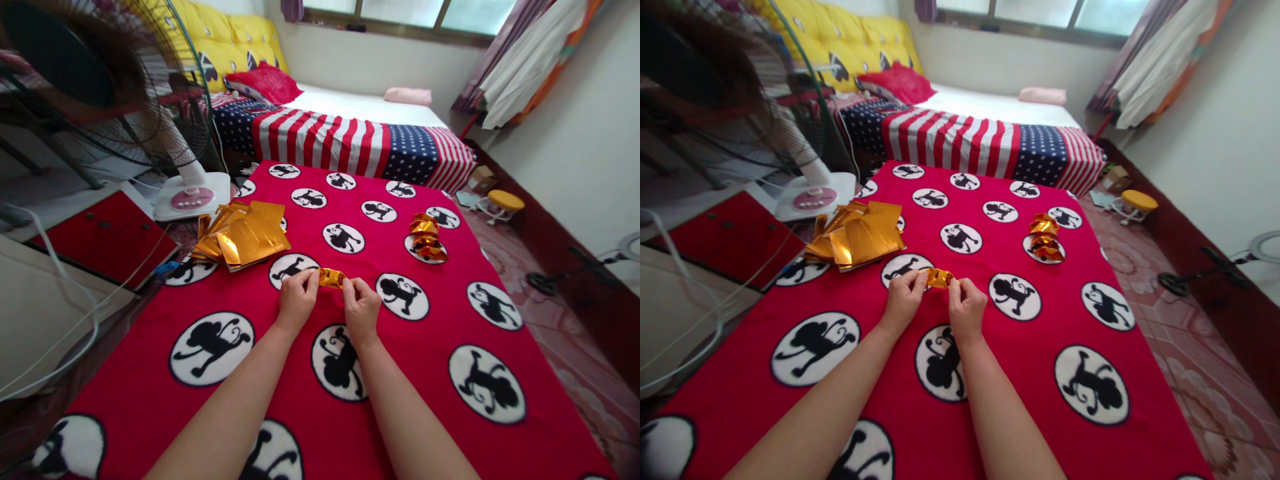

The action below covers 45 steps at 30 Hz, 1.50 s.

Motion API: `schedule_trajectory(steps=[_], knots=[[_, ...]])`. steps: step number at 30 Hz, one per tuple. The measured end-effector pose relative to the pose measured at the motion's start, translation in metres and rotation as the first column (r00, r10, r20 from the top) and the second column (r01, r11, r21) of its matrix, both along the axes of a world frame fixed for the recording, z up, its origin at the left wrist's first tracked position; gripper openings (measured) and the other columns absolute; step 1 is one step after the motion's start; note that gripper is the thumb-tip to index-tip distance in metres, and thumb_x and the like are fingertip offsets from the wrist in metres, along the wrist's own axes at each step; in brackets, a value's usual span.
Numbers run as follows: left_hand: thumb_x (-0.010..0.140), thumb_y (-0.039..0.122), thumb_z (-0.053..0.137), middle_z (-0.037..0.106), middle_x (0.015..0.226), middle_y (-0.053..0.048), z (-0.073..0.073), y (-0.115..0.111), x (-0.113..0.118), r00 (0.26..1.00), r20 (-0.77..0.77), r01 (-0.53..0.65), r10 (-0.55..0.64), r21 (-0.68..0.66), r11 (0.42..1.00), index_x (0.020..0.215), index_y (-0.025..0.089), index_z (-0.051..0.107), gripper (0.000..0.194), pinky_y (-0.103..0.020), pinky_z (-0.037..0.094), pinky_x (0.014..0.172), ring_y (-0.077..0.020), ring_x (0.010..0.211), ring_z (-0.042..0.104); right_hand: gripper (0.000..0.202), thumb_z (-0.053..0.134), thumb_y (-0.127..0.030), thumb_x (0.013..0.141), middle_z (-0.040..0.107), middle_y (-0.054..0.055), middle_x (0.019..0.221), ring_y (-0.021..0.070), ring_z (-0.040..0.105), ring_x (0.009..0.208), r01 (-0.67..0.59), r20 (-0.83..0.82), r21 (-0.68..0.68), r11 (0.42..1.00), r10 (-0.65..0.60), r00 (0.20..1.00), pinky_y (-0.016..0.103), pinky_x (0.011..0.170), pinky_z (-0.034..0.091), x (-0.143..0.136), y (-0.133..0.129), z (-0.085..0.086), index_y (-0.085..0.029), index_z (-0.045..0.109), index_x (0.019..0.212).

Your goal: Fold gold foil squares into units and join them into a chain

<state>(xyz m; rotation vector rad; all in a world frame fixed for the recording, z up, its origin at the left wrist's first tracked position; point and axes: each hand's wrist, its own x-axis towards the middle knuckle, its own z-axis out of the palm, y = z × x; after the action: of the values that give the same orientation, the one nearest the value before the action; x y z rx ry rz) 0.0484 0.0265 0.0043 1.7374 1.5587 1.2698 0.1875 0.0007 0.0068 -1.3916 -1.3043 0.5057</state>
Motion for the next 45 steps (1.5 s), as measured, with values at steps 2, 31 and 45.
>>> schedule_trajectory(steps=[2, 31, 45], knots=[[0.092, 0.035, 0.049, 0.059, 0.059, -0.001, 0.001, -0.001, 0.0, 1.0, -0.024, 0.002, -0.001, 0.013, 1.0, 0.068, 0.016, 0.063, 0.034, -0.023, 0.037, 0.056, -0.0118, 0.055, 0.052, 0.036, 0.054, -0.035, 0.089, 0.036, -0.007, 0.053, 0.0082, 0.034, 0.05, -0.002, 0.008, 0.002, 1.0, 0.002, 1.0, 0.023, 0.052, 0.027, 0.0, 0.0, 0.0, -0.019, 0.045, 0.059], [0.084, 0.029, 0.063, 0.076, 0.094, -0.006, -0.008, 0.008, -0.002, 0.935, 0.349, 0.072, -0.06, -0.021, 0.997, 0.107, 0.017, 0.074, 0.028, -0.028, 0.059, 0.075, -0.0175, 0.08, 0.071, 0.025, 0.059, -0.036, 0.086, 0.065, 0.002, 0.074, 0.0128, 0.059, 0.054, 0.005, -0.215, -0.029, 1.0, -0.011, 0.977, 0.024, 0.048, 0.046, 0.004, 0.006, -0.003, -0.017, 0.069, 0.098], [0.084, 0.019, 0.059, 0.076, 0.096, -0.007, -0.005, 0.007, -0.005, 0.979, 0.183, 0.082, -0.085, 0.026, 0.996, 0.095, 0.017, 0.076, 0.02, -0.032, 0.055, 0.087, -0.0195, 0.09, 0.07, 0.021, 0.058, -0.032, 0.086, 0.07, 0.005, 0.082, 0.0127, 0.06, 0.053, -0.021, -0.212, -0.019, 1.0, 0.017, 0.977, 0.025, 0.051, 0.048, 0.004, 0.006, -0.003, -0.017, 0.069, 0.096]])
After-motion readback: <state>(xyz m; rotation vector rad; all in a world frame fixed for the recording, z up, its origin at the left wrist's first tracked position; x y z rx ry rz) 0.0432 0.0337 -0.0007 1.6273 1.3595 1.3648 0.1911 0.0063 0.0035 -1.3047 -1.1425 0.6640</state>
